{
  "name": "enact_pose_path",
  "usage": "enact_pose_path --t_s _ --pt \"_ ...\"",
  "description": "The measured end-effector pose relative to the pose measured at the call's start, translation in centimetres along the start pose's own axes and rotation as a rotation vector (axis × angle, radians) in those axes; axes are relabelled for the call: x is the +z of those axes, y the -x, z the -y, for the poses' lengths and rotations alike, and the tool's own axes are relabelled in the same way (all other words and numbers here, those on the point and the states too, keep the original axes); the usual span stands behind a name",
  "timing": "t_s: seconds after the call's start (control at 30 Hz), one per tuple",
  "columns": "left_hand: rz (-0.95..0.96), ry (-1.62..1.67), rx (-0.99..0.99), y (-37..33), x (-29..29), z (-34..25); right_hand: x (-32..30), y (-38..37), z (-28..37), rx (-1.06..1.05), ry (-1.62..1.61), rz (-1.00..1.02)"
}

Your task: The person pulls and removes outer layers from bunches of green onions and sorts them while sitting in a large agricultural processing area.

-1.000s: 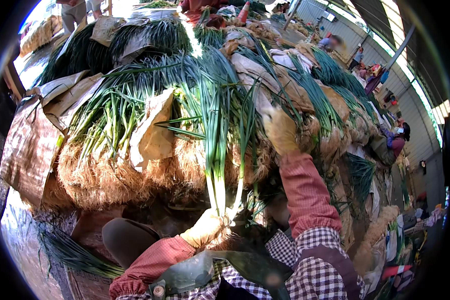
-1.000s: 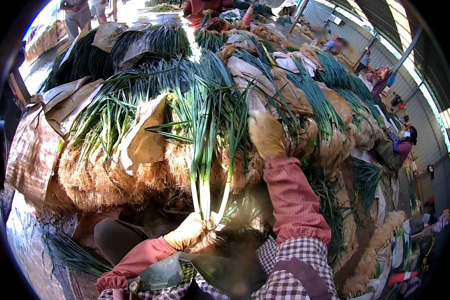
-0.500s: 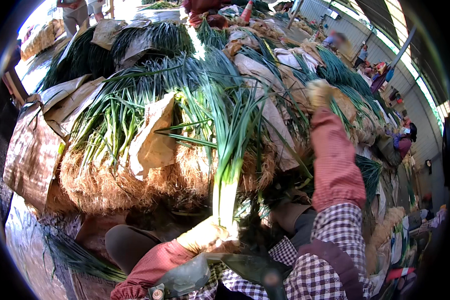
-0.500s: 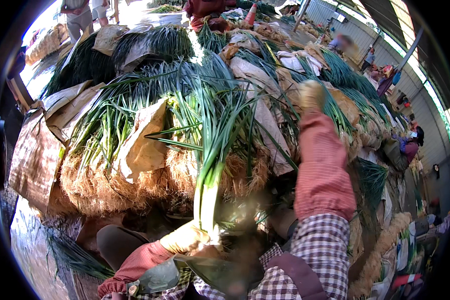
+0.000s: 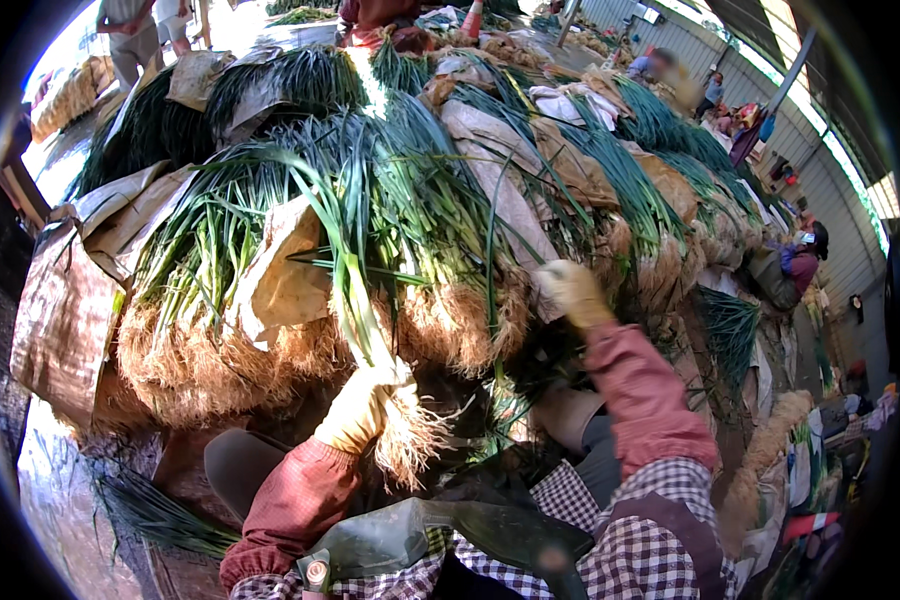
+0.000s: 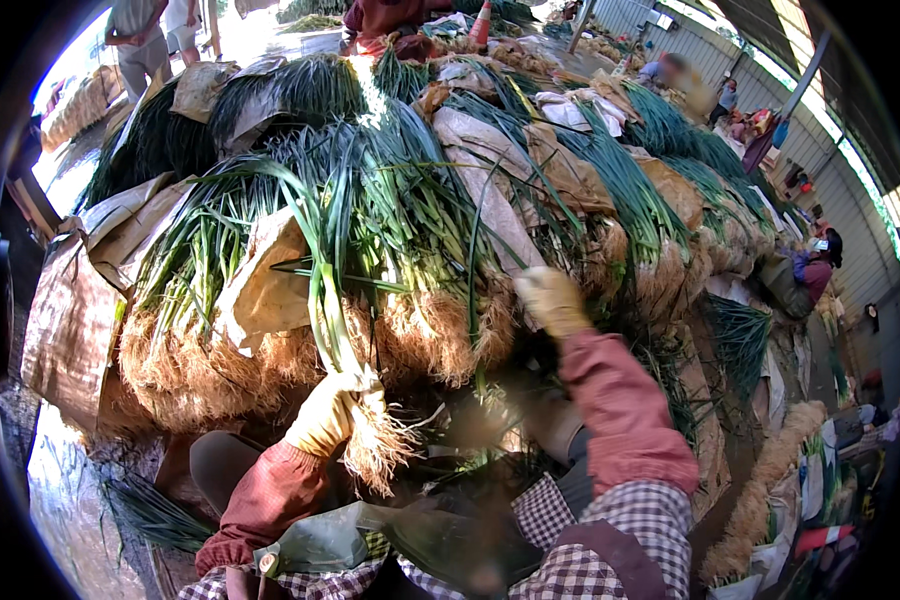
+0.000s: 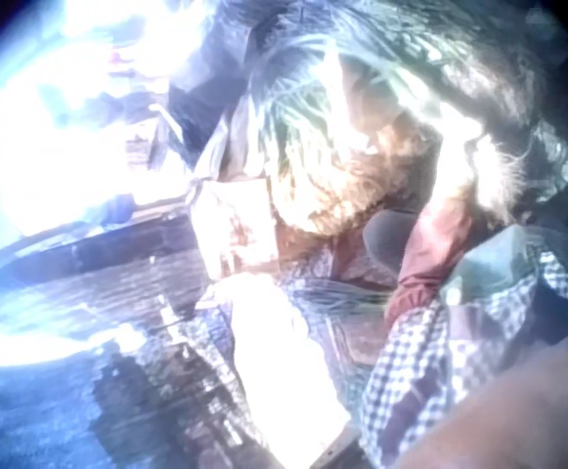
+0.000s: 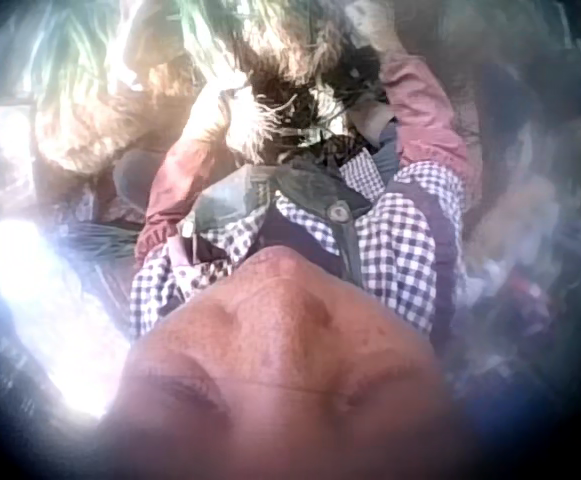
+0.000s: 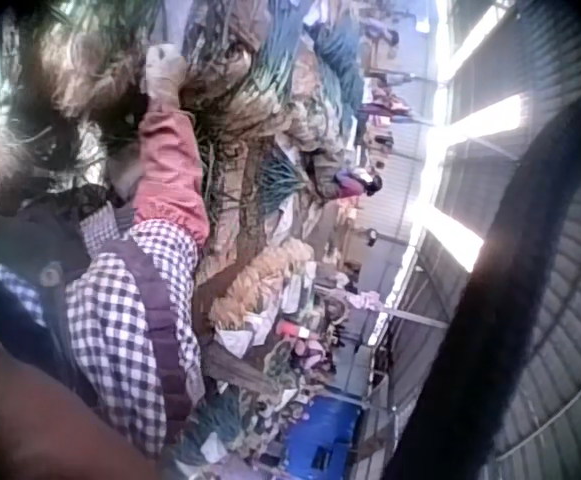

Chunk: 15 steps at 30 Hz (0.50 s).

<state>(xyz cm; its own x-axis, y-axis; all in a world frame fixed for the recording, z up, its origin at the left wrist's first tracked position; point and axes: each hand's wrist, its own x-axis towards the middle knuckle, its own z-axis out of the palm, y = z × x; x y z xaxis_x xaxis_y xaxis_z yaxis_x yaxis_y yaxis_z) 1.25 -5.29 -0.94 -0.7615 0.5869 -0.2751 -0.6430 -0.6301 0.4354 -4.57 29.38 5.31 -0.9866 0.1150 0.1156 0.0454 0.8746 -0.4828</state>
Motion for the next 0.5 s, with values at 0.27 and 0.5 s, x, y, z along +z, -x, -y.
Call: enact_pose_path --t_s 0.27,0.5 --pt "-0.319 -0.358 -0.077 -0.4 1.8 -0.9 14.9 -9.4 7.9 0.056 0.158 0.198" --pt "-0.352 -0.303 0.11 0.4 2.9 -2.2 13.5 0.5 8.6 0.018 -0.854 0.396"
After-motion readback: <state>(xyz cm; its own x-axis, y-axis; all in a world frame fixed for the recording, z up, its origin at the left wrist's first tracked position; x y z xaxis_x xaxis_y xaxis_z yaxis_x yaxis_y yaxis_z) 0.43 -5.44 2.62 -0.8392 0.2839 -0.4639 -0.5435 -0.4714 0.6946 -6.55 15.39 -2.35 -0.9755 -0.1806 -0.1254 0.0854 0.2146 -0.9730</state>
